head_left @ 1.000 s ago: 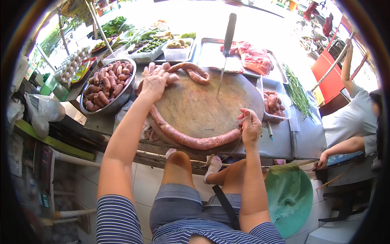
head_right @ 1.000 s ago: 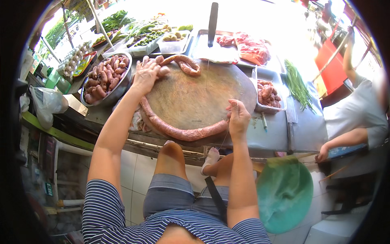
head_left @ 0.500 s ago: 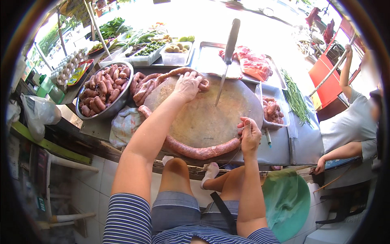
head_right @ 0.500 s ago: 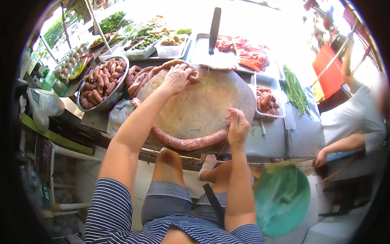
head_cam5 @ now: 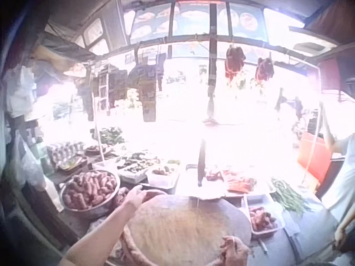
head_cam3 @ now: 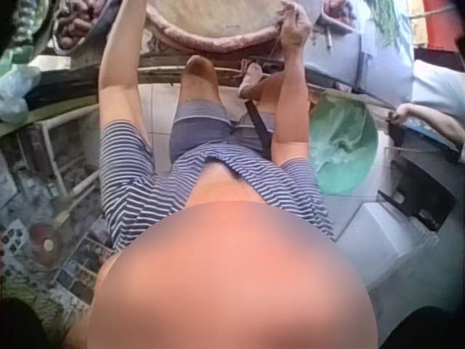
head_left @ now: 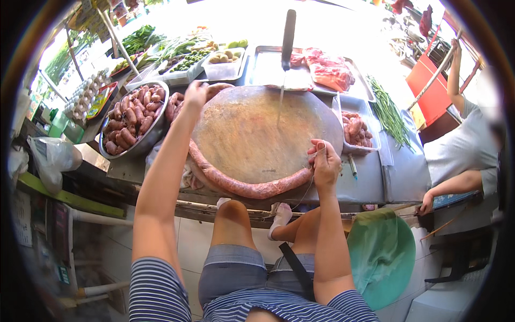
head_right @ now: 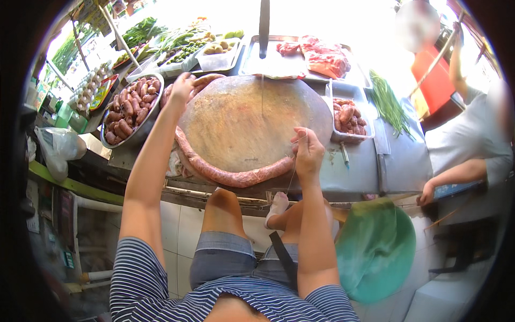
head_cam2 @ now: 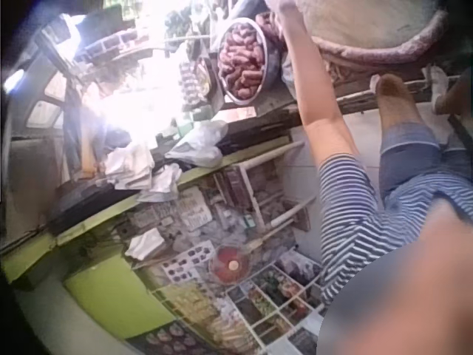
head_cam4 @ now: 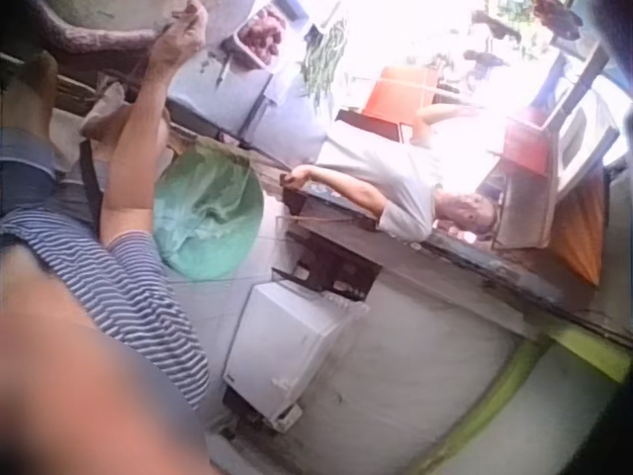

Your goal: The person ties off sections of a long sausage coil on a wooden board using string. They repeatedly tie knots, cut the string, and arrange the sausage links on the board.

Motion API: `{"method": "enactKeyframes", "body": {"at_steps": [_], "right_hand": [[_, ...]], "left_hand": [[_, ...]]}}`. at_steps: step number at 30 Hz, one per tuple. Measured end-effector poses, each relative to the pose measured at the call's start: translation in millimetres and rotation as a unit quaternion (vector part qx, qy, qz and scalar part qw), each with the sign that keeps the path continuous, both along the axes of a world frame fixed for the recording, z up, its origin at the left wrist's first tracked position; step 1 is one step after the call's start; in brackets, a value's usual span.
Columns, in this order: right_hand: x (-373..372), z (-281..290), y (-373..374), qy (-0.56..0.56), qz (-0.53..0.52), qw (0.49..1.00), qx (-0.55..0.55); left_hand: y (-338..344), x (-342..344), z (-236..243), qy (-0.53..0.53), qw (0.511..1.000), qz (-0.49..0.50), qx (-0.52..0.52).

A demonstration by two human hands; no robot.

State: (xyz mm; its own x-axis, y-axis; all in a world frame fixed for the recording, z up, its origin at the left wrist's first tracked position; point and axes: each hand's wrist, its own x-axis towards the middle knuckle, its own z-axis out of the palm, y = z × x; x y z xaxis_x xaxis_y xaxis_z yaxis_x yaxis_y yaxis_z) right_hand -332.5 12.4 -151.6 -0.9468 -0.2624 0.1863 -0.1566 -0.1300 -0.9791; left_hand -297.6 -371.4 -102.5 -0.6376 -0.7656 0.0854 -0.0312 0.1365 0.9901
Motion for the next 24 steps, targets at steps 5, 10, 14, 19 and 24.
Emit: {"method": "enactKeyframes", "body": {"at_steps": [5, 10, 14, 19, 24], "right_hand": [[-9, -6, -1, 0.028, -0.012, 0.999, -0.015], [-13, -13, 0, 0.048, -0.005, 0.999, -0.008], [-14, -13, -3, 0.080, -0.035, 0.996, 0.012], [-8, -8, -1, 0.039, -0.029, 0.998, 0.043], [-5, -5, -3, 0.009, -0.015, 0.999, 0.028]], "left_hand": [[180, 103, 23, -0.108, 0.857, -0.312, -0.396], [260, 128, 12, -0.181, 0.792, -0.283, -0.509], [262, 109, 1, -0.156, 0.766, -0.267, -0.564], [264, 106, -2, -0.182, 0.765, -0.245, -0.567], [260, 102, 14, -0.207, 0.746, -0.305, -0.554]]}}
